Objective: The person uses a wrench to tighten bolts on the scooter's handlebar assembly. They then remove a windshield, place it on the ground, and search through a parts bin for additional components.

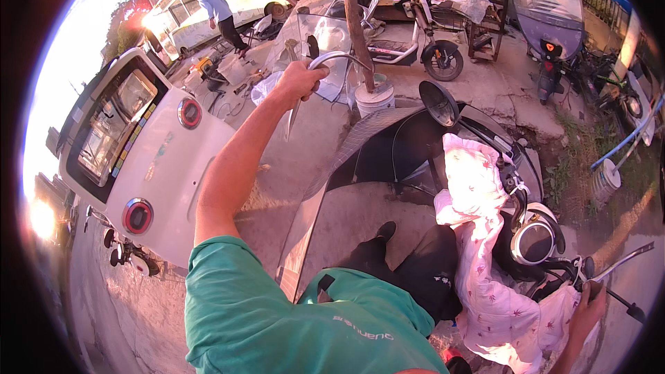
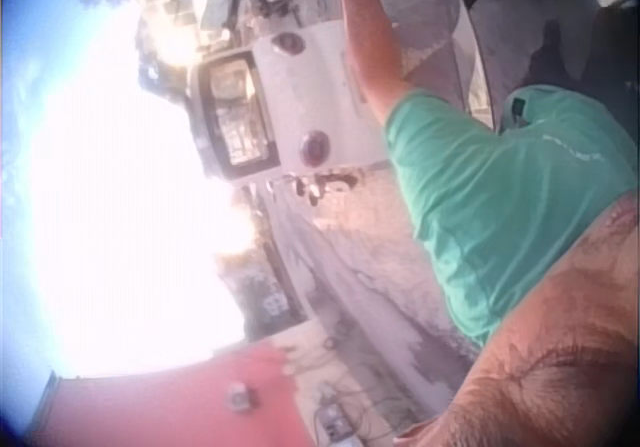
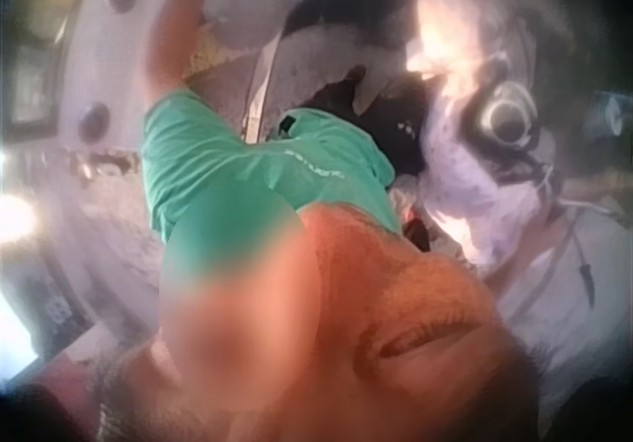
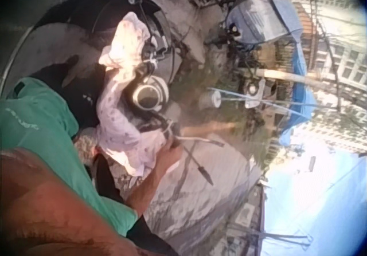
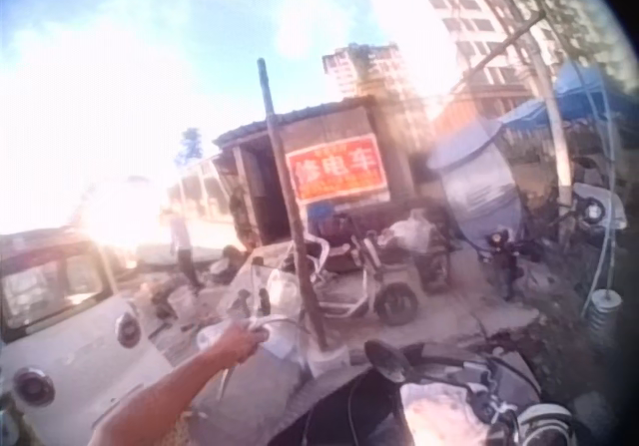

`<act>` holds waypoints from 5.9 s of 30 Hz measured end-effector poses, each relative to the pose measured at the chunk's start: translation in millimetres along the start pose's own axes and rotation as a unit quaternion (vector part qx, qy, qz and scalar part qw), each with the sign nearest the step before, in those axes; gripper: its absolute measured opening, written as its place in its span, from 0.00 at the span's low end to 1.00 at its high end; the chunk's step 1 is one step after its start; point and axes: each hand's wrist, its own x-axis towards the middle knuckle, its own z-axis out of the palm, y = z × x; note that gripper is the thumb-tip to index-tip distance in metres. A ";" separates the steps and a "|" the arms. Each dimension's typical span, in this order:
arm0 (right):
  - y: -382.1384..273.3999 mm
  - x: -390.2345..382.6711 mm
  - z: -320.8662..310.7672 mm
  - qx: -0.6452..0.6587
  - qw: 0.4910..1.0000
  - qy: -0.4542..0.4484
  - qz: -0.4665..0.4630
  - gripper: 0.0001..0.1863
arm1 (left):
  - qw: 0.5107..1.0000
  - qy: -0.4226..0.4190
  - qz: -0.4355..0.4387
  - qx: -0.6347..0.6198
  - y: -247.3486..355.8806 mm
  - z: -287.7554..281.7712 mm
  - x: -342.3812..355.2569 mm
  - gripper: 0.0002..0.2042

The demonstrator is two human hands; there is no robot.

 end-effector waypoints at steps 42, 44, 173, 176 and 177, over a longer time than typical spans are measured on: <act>-24.9 7.1 -73.7 0.216 0.877 -0.339 0.264 0.15 | 0.574 -0.813 0.058 -0.080 260.5 634.7 -243.6 0.11; -21.5 11.7 -75.8 0.212 0.878 -0.342 0.261 0.15 | 0.583 -0.803 0.031 -0.119 259.6 630.6 -240.3 0.10; -10.2 -26.2 -45.4 0.332 0.886 -0.218 0.238 0.21 | 0.660 -0.703 0.025 -0.265 219.4 593.9 -231.1 0.10; 2.5 -15.8 -53.8 0.380 0.858 -0.263 0.224 0.21 | 0.650 -0.716 0.022 -0.253 221.7 595.4 -230.0 0.10; 4.4 -13.4 -56.2 0.366 0.861 -0.280 0.217 0.22 | 0.647 -0.722 0.025 -0.245 222.8 596.0 -229.3 0.10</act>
